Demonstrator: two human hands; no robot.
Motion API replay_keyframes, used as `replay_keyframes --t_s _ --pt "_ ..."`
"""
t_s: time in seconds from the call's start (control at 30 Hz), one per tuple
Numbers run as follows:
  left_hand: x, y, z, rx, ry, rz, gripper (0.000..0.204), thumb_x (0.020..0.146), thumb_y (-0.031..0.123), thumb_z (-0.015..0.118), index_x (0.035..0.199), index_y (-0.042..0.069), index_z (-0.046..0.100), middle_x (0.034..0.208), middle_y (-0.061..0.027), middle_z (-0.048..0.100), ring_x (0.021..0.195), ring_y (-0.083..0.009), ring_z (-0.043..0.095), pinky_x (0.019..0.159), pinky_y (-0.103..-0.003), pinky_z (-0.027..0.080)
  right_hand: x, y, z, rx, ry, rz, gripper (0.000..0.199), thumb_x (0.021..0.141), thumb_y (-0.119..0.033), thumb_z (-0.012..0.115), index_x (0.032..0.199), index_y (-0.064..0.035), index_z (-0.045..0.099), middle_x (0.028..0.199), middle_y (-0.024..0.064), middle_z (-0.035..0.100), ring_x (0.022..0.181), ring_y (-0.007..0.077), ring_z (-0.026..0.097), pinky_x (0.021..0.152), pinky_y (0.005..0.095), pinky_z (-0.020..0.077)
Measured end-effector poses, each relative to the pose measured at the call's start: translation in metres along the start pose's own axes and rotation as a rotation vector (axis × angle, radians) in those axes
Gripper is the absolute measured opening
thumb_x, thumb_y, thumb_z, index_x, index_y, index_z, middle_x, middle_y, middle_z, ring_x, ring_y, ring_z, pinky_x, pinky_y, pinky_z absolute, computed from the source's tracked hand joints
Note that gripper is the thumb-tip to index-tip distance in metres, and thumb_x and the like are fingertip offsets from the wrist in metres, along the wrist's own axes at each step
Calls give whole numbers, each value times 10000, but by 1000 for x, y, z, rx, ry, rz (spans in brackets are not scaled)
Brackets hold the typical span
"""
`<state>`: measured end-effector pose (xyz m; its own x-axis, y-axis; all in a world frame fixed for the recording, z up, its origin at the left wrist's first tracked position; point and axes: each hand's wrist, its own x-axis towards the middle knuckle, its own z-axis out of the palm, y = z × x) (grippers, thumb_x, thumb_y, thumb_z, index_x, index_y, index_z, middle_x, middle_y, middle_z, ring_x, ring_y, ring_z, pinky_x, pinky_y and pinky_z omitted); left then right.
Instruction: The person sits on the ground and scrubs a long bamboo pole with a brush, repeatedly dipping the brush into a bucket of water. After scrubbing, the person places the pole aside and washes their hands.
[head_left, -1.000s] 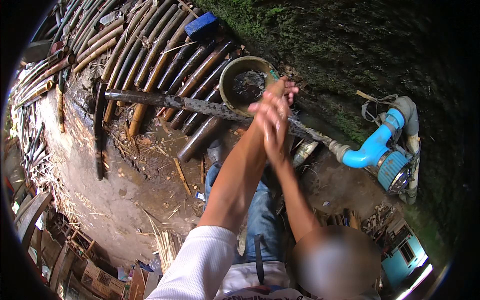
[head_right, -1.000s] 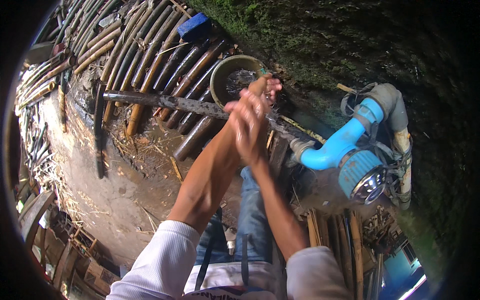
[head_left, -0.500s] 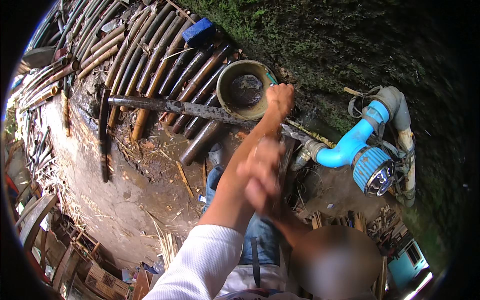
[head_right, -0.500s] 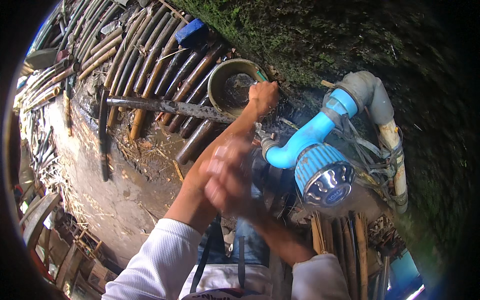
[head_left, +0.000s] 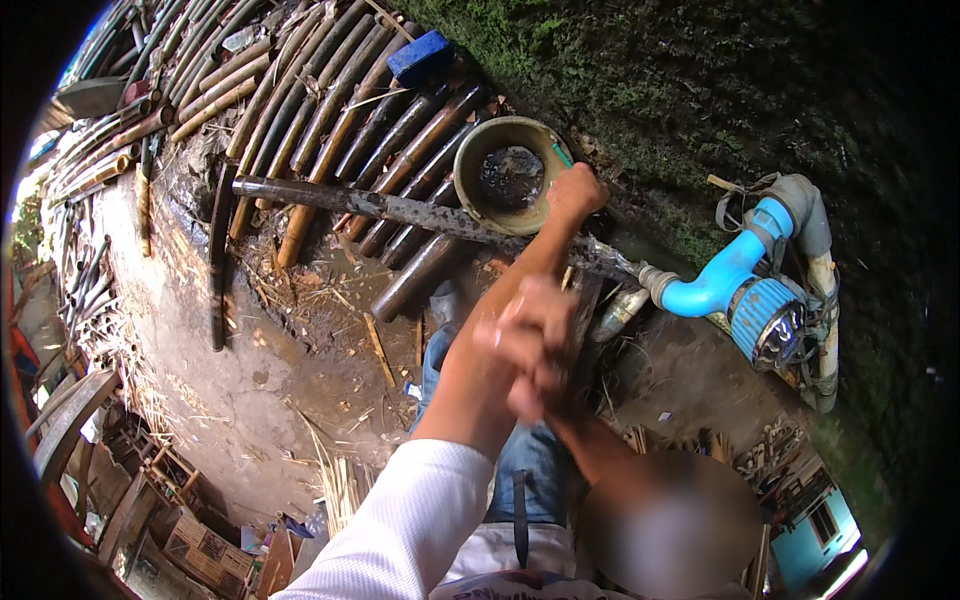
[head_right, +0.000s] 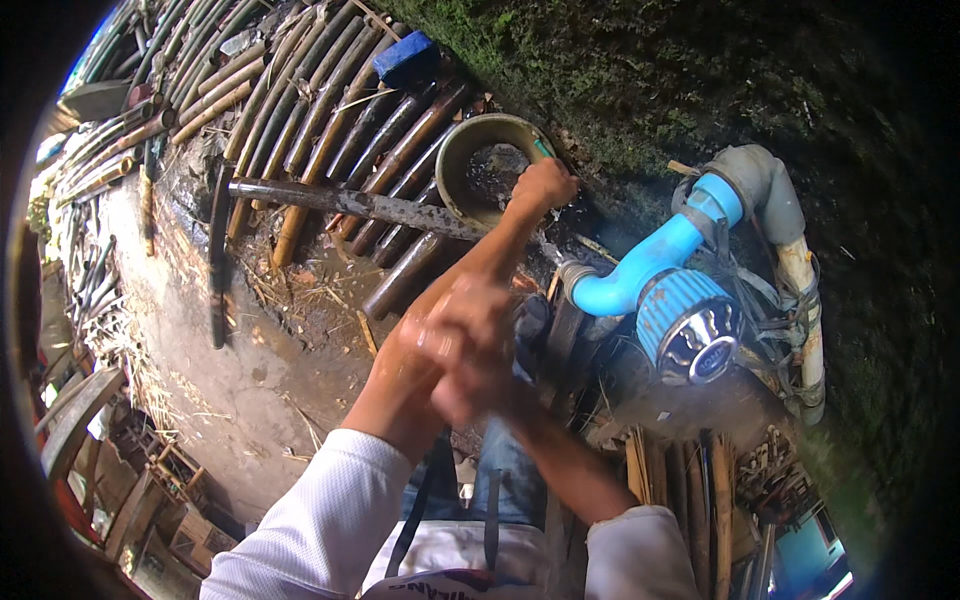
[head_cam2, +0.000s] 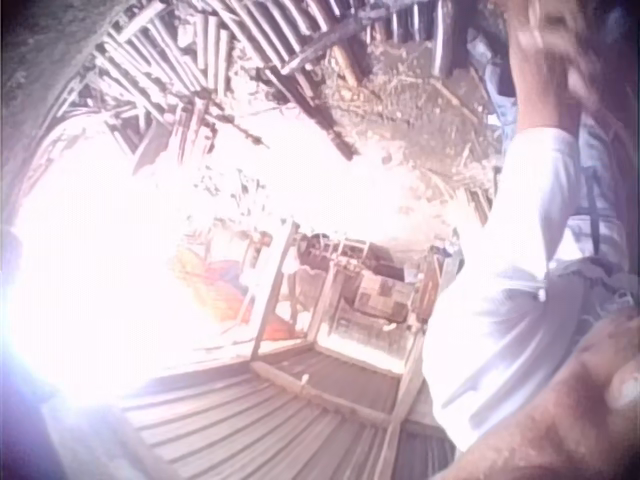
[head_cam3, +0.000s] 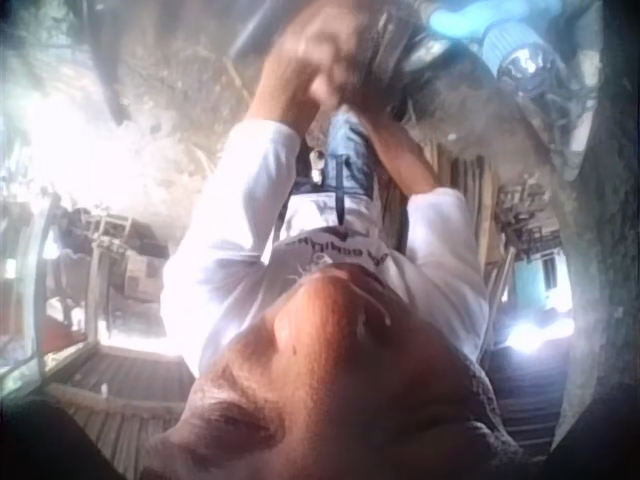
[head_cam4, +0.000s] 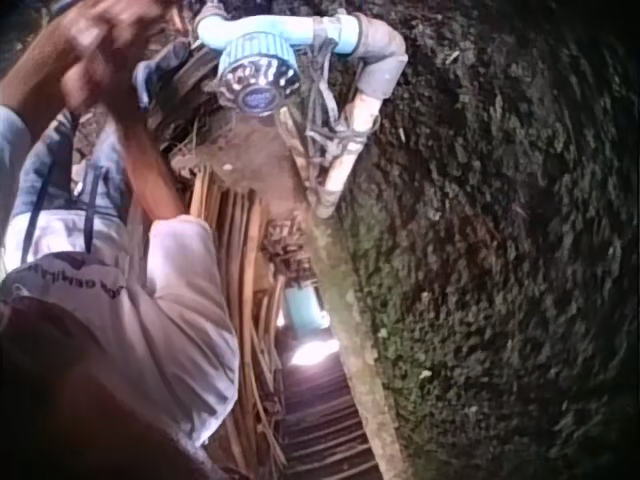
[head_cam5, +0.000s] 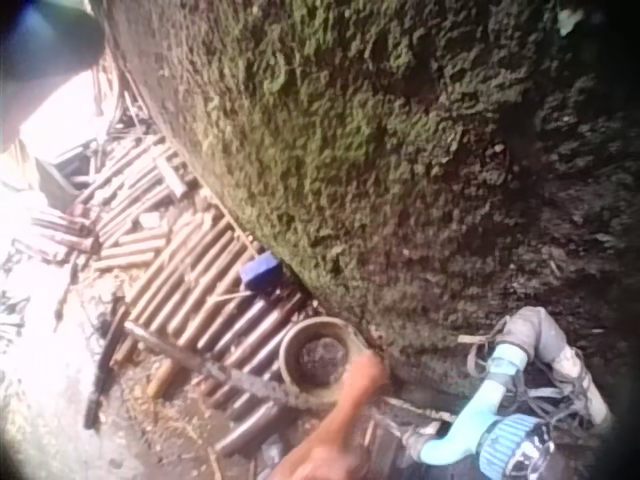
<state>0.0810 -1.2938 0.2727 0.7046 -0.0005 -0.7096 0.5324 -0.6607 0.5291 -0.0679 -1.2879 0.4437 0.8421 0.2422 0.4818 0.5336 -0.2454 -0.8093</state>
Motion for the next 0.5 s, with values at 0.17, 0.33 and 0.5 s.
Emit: replay_keyframes --t_s 0.17,0.33,0.5 --pt "73 -90 35 -1322 5 169 298 955 371 662 944 78 709 818 -9 712 626 -183 658 649 -400 571 7 87 9 -250 -77 464 500 1060 -261 319 1432 -3 533 1461 154 523 1333 301 472 1173 430 316" --pt "-44 -5 11 -1018 85 211 432 1087 308 424 1390 13 508 1296 -197 603 1156 -359 589 976 -444 486 -2 194 -9 263 488 758 484 1101 -328 398 1493 -60 488 1501 93 491 1389 200 444 1191 379 313" --pt "-183 -16 -14 -557 214 405 663 1104 288 413 1621 -56 182 1701 -288 140 1601 -406 74 1293 -438 83 35 245 35 842 628 1432 397 1057 -365 498 1264 -48 620 1242 118 665 1227 288 606 1089 459 468"
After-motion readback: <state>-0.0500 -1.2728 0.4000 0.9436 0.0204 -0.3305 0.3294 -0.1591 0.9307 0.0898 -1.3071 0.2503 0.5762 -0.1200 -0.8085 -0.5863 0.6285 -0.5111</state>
